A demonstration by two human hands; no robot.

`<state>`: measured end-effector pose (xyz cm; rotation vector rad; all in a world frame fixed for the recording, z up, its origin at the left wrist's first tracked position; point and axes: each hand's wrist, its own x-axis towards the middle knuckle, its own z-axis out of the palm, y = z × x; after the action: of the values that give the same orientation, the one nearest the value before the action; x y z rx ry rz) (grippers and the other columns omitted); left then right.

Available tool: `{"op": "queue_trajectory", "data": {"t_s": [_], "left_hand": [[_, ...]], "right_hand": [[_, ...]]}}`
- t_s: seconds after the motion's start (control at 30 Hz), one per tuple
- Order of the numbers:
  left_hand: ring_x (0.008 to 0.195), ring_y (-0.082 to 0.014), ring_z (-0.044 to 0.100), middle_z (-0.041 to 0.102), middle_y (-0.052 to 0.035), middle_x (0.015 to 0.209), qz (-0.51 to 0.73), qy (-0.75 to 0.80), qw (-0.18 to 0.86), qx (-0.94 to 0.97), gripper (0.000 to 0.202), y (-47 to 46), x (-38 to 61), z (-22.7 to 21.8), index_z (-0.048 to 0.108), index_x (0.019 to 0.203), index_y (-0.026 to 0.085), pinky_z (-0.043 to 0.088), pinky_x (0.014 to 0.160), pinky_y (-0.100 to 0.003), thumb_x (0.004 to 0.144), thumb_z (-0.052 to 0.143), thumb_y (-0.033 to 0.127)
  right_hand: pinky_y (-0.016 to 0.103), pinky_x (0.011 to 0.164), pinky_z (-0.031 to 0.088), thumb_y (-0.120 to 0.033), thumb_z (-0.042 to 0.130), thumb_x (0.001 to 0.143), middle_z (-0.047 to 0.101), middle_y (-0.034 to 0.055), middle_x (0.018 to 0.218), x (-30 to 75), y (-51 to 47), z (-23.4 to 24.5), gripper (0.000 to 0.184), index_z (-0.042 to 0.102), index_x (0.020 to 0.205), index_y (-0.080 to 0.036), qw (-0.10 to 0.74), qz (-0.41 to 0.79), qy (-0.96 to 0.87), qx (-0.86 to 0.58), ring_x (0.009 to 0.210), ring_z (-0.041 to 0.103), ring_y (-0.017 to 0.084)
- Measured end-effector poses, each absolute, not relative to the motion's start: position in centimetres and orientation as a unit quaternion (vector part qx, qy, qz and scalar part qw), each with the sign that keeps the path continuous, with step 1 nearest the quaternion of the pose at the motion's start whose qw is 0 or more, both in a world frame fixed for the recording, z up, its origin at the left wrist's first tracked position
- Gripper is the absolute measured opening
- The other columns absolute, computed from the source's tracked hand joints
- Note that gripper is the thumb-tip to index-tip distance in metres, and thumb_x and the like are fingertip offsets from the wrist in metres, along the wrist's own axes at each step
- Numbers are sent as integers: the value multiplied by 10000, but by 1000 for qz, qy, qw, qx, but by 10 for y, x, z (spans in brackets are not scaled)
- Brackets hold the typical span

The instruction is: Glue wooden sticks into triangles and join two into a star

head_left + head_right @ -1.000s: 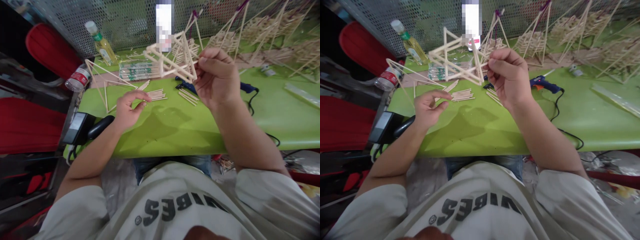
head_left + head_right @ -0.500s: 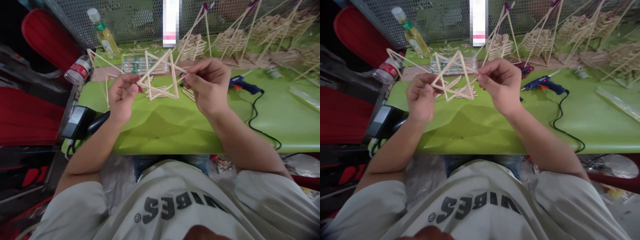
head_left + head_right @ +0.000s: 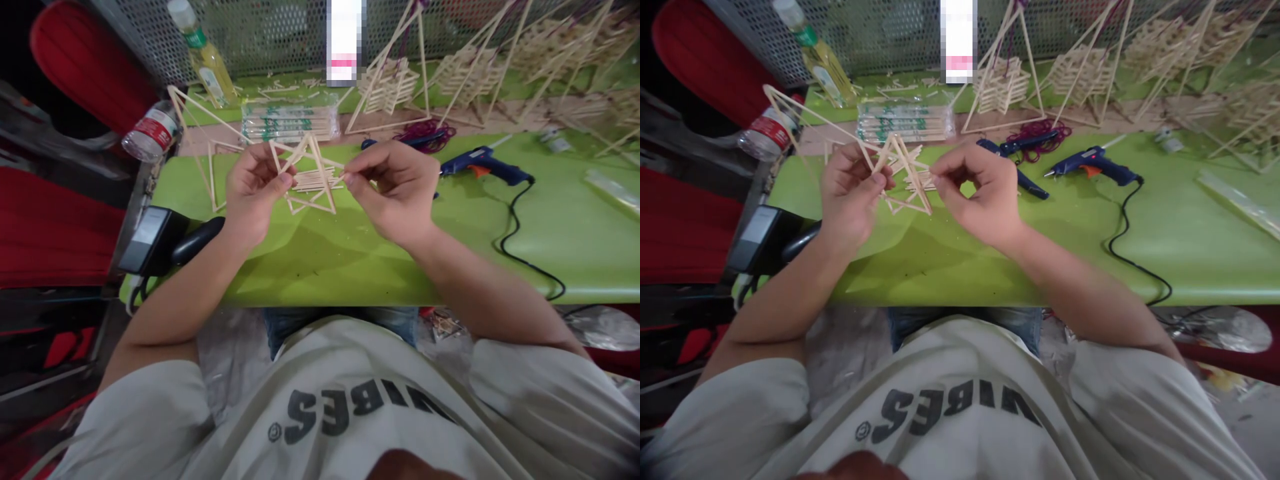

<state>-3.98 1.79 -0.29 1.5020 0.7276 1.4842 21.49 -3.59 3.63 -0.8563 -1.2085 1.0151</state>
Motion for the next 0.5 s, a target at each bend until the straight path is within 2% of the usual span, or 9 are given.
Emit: {"op": "queue_trajectory", "data": {"t_s": [0.07,0.17,0.3,0.4,0.47,0.5], "left_hand": [[989,-165,805,826,9,1047,593,304,418,618,460,17,-40,-4,793,1234,309,689,855,-342,964,1037,592],[1001,-189,803,829,-3,1093,586,294,390,647,516,18,-42,-9,785,1316,339,684,860,-361,954,1039,606],[1019,-206,797,808,-16,1303,563,250,368,696,934,32,-46,-23,672,1604,444,661,840,-368,814,1121,661],[1089,-235,792,737,-21,1405,586,218,320,711,1220,45,-47,-32,551,1721,556,652,836,-377,680,1151,766],[1103,-239,780,706,-24,1416,631,189,272,702,1235,48,-46,-32,545,1718,557,635,820,-377,664,1130,827],[1090,-230,771,702,-25,1408,655,179,251,690,1149,47,-47,-30,583,1684,528,618,804,-370,709,1103,842]], "right_hand": [[425,978,743,-323,1038,919,806,53,1027,214,-37,34,200,843,962,-319,616,408,-557,-380,1026,777,248],[442,935,749,-415,977,990,804,54,997,213,-33,27,174,852,1003,-295,620,326,-603,-383,923,773,234],[472,887,763,-513,899,1061,803,50,966,212,-25,17,251,840,1050,-270,644,243,-640,-342,845,762,222],[470,858,764,-578,850,1096,787,41,954,213,-21,14,316,821,1047,-267,651,218,-638,-348,829,749,210],[449,814,751,-606,841,1097,772,32,933,215,-17,14,345,808,1028,-269,655,204,-634,-357,804,728,199],[436,787,741,-608,845,1093,769,30,922,216,-15,14,346,806,1021,-272,658,197,-632,-359,789,718,195]]}}
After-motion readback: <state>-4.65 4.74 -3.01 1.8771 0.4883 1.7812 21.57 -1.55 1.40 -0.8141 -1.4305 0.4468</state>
